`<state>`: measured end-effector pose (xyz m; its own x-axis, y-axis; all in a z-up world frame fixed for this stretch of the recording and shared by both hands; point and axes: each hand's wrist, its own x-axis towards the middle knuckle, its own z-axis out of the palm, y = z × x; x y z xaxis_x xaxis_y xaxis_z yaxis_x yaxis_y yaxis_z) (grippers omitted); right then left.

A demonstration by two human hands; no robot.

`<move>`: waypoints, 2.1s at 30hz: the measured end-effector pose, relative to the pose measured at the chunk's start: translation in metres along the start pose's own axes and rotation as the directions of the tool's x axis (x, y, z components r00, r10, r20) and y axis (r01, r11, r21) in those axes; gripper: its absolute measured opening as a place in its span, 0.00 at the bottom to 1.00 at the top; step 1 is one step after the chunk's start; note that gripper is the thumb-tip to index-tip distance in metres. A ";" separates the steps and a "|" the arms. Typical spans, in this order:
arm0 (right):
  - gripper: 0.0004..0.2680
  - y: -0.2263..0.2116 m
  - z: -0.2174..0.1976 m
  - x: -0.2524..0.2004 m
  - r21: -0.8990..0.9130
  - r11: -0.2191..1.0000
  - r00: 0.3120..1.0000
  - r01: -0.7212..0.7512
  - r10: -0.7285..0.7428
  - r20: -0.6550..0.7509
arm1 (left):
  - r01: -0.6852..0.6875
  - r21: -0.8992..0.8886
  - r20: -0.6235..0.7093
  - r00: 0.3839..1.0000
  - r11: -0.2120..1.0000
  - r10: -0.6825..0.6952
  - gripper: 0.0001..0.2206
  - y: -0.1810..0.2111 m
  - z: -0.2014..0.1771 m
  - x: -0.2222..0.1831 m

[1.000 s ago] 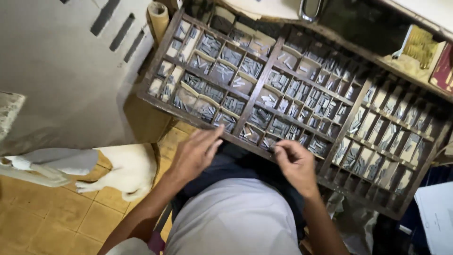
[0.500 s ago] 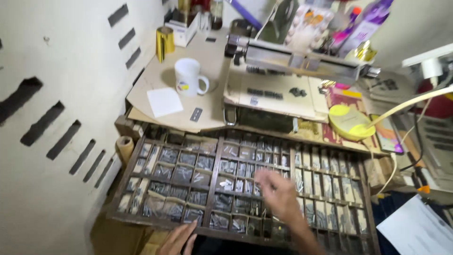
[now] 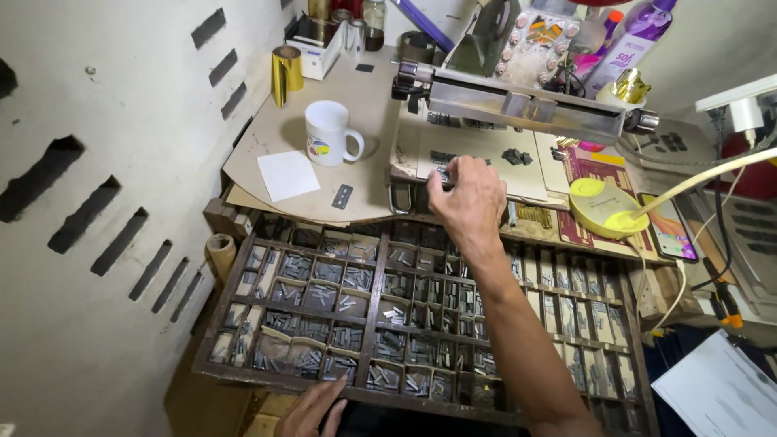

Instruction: The person selects individual metal movable type letters from a compartmentalized tray and places them into a composing stick held in the left hand. The person repeatedly reaches into the tray, picks a letter, and adds it to the stick.

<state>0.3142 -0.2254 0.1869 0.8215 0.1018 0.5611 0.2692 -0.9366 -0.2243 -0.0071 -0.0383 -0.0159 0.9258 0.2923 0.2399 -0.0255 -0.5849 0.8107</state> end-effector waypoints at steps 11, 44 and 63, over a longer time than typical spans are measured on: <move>0.08 -0.033 -0.069 -0.060 0.578 0.751 0.925 0.319 -0.380 -0.016 | -0.484 0.153 -0.003 0.871 0.861 0.491 0.19 0.077 -0.014 0.078; 0.08 0.002 -0.057 -0.277 0.818 0.442 0.902 -0.369 -0.041 0.430 | -0.129 -0.551 0.037 0.983 0.825 0.178 0.08 0.083 0.034 0.023; 0.04 0.022 0.011 -0.286 0.817 0.292 0.801 -0.497 -0.207 0.561 | 0.049 -0.651 0.029 0.999 0.758 -0.040 0.06 0.051 0.022 0.008</move>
<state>0.0905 -0.2714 0.0127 0.8845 0.4639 0.0492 0.0817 -0.0501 -0.9954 0.0074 -0.0825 0.0160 0.9366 0.2932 0.1920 -0.2194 0.0633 0.9736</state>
